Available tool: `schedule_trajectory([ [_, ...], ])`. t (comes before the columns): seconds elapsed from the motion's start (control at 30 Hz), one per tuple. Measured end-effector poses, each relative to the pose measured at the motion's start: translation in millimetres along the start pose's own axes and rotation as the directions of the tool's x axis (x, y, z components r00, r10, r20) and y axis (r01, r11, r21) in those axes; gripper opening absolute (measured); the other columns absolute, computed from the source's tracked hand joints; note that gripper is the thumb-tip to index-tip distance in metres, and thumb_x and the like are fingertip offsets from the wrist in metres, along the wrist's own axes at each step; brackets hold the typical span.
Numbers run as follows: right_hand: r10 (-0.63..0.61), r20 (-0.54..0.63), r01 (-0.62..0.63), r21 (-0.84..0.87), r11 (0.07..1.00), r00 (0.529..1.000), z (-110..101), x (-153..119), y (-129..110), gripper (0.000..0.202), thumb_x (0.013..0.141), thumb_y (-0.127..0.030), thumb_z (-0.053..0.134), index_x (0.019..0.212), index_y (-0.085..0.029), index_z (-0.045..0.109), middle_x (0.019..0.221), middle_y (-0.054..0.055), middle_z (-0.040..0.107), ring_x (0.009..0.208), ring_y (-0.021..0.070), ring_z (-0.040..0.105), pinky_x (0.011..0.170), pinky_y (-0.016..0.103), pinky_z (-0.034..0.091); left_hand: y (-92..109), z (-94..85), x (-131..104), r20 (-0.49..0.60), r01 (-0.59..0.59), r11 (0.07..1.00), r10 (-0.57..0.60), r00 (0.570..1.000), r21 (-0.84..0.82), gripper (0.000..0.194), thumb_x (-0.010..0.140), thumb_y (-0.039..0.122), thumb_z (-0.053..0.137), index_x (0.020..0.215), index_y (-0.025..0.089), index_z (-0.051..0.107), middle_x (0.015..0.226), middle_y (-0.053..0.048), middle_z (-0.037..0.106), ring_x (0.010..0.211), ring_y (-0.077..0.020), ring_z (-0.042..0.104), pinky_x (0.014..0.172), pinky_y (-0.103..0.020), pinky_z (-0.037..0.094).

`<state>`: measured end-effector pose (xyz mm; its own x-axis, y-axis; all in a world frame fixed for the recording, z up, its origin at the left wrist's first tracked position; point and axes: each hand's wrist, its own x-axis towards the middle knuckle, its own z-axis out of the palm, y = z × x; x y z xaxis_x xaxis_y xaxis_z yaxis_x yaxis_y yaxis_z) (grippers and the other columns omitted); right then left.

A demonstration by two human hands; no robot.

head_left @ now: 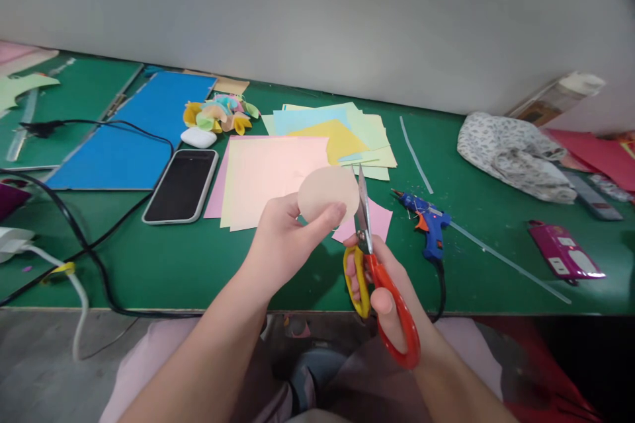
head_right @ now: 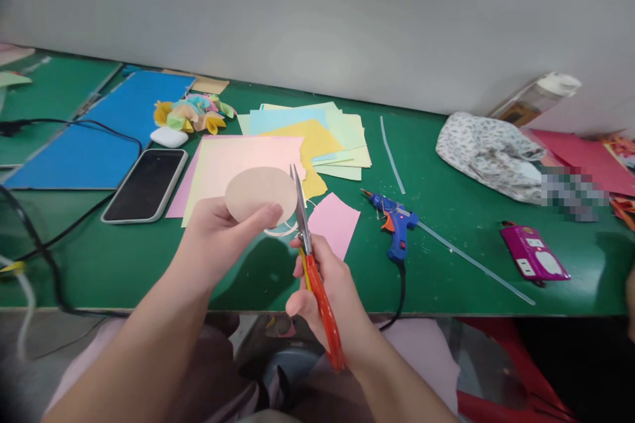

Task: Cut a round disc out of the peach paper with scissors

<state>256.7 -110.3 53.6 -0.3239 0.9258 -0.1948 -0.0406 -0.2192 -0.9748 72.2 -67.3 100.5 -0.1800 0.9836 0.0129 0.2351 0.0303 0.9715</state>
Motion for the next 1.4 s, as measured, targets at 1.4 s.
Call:
schedule_trajectory([
  [1.4,-0.039,-0.021,0.037,-0.077,0.996,0.999,0.7,1.0,5.2,0.094,0.063,-0.103,0.068,0.115,-0.025,0.065,0.076,-0.005,0.048,0.06,0.0132,0.034,0.05,0.027,0.033,-11.9,-7.4,5.2,-0.049,-0.032,0.995,0.028,0.998,-0.094,0.027,0.08,0.04,0.08,0.062,0.021,0.073,0.065,0.0,0.069,0.067,-0.0165,0.061,0.061,-0.026,0.05],
])
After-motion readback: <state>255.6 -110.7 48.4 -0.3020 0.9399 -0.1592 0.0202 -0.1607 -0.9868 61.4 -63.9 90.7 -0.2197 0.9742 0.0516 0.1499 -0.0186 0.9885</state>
